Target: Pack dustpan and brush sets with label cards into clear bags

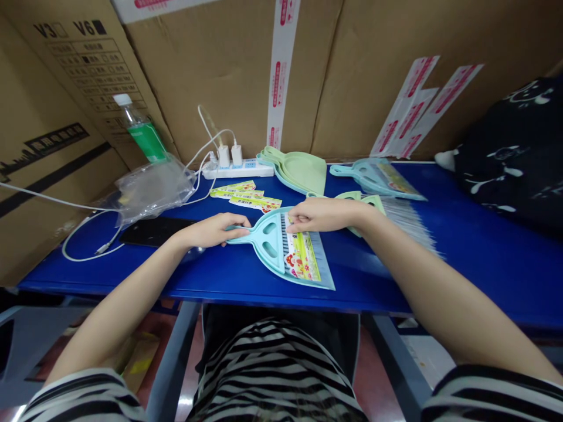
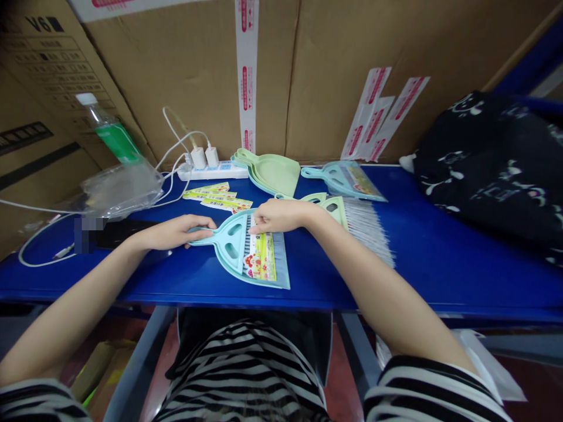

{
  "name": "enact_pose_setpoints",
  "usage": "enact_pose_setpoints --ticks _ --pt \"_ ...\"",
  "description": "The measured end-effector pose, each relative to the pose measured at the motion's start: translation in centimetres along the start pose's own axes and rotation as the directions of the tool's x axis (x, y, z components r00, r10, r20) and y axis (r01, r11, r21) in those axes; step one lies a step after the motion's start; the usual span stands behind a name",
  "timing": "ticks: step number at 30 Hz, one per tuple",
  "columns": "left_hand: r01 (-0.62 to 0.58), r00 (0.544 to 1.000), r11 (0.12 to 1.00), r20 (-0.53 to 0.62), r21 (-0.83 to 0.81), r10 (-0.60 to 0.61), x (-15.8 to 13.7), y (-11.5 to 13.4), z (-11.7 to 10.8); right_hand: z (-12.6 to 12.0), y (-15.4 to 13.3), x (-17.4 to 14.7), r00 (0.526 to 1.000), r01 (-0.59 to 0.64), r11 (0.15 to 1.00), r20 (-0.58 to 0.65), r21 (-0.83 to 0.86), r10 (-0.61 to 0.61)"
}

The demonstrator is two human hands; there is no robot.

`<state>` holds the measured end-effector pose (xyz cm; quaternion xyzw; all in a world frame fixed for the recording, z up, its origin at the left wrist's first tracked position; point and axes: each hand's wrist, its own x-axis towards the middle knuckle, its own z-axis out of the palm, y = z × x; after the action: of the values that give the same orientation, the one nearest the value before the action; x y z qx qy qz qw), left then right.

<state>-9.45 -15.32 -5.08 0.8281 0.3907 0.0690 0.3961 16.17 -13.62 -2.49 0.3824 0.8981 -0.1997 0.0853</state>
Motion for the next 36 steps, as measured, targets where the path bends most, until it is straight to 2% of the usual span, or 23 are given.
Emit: enact_pose_setpoints --ticks 4,11,19,24,27,32,36 --pt "-0.005 1.0 1.0 -0.001 -0.006 0.005 -0.03 0.03 0.01 -0.15 -0.1 0.05 1.0 -0.019 1.0 -0.022 0.011 0.019" --pt "-0.007 1.0 1.0 -0.008 -0.014 0.006 -0.05 0.01 0.04 -0.16 0.28 0.06 0.977 -0.064 0.998 -0.206 -0.014 0.06" --pt "-0.002 1.0 1.0 0.006 0.002 0.002 -0.03 -0.04 -0.01 -0.19 0.19 0.12 0.989 -0.108 0.994 -0.095 0.018 0.11" --pt "-0.015 1.0 1.0 0.002 -0.007 0.015 -0.02 -0.03 0.0 -0.56 -0.29 -0.2 0.985 -0.133 0.991 -0.109 0.001 0.132" --pt "-0.007 1.0 1.0 0.005 0.0 0.007 -0.04 0.02 -0.06 -0.54 -0.12 -0.18 0.973 -0.173 0.984 -0.164 -0.047 0.164" --pt "-0.012 1.0 0.999 0.008 0.031 0.012 -0.14 0.01 -0.28 -0.08 0.52 0.39 0.917 -0.311 0.932 -0.315 -0.184 0.244" --pt "-0.027 1.0 0.997 -0.001 0.076 0.027 -0.19 -0.01 -0.41 0.2 0.39 0.66 0.925 -0.32 0.908 -0.298 -0.27 0.237"
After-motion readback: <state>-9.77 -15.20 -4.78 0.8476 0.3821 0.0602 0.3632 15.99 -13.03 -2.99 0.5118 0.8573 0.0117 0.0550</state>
